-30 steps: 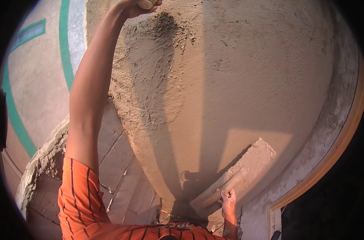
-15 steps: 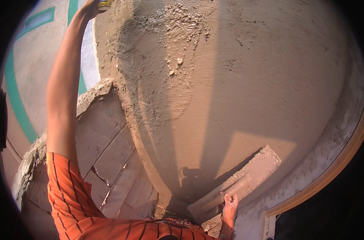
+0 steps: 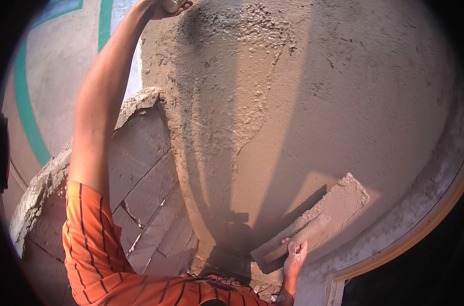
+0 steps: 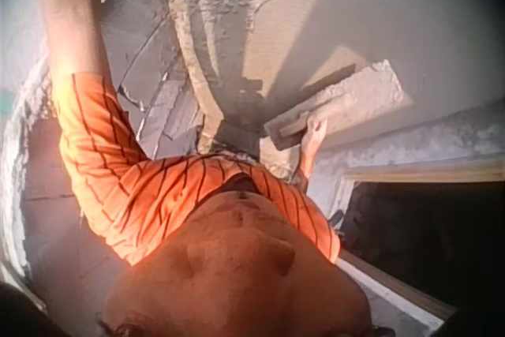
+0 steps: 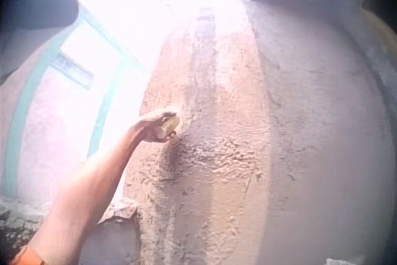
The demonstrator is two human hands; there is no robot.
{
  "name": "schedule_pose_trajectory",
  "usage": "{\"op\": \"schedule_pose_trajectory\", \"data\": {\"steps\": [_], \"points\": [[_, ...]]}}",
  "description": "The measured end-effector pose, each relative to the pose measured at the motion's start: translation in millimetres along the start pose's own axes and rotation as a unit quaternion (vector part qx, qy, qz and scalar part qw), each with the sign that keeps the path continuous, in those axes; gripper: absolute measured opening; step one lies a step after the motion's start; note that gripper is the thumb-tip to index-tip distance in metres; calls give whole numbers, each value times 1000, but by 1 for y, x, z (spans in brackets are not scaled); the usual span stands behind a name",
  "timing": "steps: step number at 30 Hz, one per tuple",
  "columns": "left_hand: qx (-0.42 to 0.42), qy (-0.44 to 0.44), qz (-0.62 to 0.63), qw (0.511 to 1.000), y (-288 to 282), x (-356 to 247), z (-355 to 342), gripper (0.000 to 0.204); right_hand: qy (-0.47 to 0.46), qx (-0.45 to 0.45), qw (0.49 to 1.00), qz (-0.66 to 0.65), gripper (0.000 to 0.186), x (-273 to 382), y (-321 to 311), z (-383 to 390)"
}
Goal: The person applies a plaster-like substance to a curved wall using a trowel. They repeatedly scoop material from a small container held in the left hand and smooth it onto the wall surface with the trowel in the right hand.
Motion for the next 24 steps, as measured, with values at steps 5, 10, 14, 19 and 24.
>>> {"op": "schedule_pose_trajectory", "data": {"steps": [5, 10, 14, 19, 24], "points": [[-217, 118, -32, 968, -81, 20, -23, 28, -64, -10, 998, -2, 32, 77, 30, -27], [-271, 168, -67, 945, -112, 29, 36, 47, -119, 4, 987, 108, 37, 169, 87, -83], [-313, 143, -38, 938, -69, 55, 119, 48, -219, -14, 965, 145, 30, 250, 141, -131], [-276, 76, 25, 958, -29, 106, 227, 51, -263, -31, 950, 163, 45, 304, 183, -169], [-235, 44, 37, 970, -11, 172, 350, 56, -288, -16, 937, 197, 58, 311, 229, -178]]}}
Point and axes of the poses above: each hand's wrist, its own z-axis away from the middle knuckle, its own y-axis out of the palm, x = y × z, the point moved 10 cm from there along -z, towards the middle knuckle, and after that the axes turned 11 degrees about -x, right-handed, at the moved point
